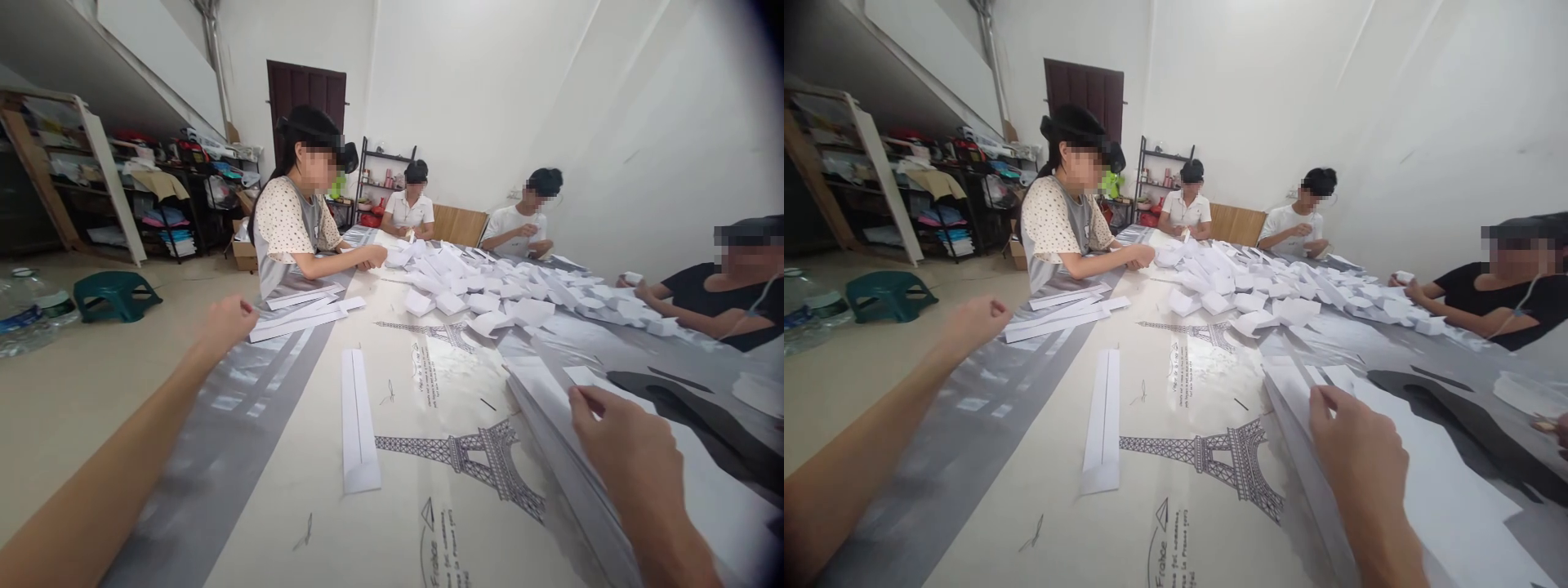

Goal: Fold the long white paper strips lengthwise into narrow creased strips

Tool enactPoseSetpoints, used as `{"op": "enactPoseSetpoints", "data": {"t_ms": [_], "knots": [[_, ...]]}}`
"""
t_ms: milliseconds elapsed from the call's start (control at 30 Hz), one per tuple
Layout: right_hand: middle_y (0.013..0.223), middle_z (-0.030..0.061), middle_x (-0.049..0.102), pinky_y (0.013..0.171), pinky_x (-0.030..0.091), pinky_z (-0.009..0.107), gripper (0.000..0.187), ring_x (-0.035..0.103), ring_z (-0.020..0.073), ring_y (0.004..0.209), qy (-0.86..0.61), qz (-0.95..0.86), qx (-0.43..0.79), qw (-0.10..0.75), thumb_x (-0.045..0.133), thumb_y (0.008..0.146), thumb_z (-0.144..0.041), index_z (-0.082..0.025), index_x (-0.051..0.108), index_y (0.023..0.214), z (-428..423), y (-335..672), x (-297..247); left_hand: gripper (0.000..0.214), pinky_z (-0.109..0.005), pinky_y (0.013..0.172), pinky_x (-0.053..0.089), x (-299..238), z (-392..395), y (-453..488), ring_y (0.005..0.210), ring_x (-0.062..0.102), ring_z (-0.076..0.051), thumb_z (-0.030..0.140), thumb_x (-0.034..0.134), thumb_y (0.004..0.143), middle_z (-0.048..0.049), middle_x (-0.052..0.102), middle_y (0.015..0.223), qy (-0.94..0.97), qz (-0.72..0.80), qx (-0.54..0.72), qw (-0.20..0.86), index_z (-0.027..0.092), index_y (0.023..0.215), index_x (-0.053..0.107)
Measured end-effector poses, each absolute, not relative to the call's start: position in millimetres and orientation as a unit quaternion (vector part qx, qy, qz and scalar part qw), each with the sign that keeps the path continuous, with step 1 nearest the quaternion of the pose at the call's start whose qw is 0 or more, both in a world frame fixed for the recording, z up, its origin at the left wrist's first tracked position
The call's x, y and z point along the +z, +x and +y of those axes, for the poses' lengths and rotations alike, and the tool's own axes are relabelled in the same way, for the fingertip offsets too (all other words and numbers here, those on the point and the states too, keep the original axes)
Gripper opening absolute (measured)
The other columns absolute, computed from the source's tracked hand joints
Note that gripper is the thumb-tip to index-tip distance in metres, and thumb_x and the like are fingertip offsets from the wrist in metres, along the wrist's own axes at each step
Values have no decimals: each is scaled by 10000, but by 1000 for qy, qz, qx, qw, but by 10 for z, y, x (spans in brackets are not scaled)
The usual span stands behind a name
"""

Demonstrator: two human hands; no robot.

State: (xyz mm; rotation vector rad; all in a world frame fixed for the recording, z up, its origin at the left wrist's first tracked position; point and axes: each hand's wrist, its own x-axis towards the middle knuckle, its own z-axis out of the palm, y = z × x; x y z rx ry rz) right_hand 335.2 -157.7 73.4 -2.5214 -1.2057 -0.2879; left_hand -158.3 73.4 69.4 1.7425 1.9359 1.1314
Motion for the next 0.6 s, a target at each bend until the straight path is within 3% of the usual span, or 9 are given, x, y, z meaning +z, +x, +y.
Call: {"op": "enactPoseSetpoints", "data": {"t_ms": [100,167,267,367,467,600], "knots": [[913,151,744,686,455,371,337,677,320,807,-813,-467,-147,314,458,911,-393,-195,718,993,-1579,2977,832,240,-324,695,518,828,579,-1105,757,666,-246,424,620,823,-59,662,711,667,593,391,223,184,798,624],[888,111,753,729,484,324,295,690,276,818,-747,-500,-102,427,527,893,-411,-187,719,894,-1542,2740,915,345,-302,663,537,825,381,-684,713,679,-205,528,613,835,-61,713,794,715,508,364,314,195,900,673],[807,69,743,617,475,296,318,657,240,718,-683,-551,2,480,571,880,-458,-185,721,814,-1401,2459,1050,462,-323,752,541,706,5,-91,917,689,-223,519,647,846,-121,714,1069,717,279,325,551,192,1173,630],[820,57,731,626,487,300,336,632,231,735,-620,-617,112,471,566,896,-457,-177,714,784,-1158,2285,1108,380,-279,670,494,532,-282,242,809,655,-183,515,647,862,-104,711,962,695,258,331,584,165,1006,683],[833,60,719,689,505,310,344,629,236,807,-576,-640,196,469,559,911,-451,-170,708,778,-918,2210,1011,418,-247,509,364,359,-354,294,527,517,-117,533,619,879,-33,620,603,673,263,347,598,143,733,646],[1075,72,711,719,529,328,324,655,251,910,-521,-634,367,438,600,900,-465,-197,721,1037,-803,2226,660,383,-232,446,278,176,-248,191,419,431,-92,500,661,851,9,561,483,615,320,407,595,147,711,616]]}}
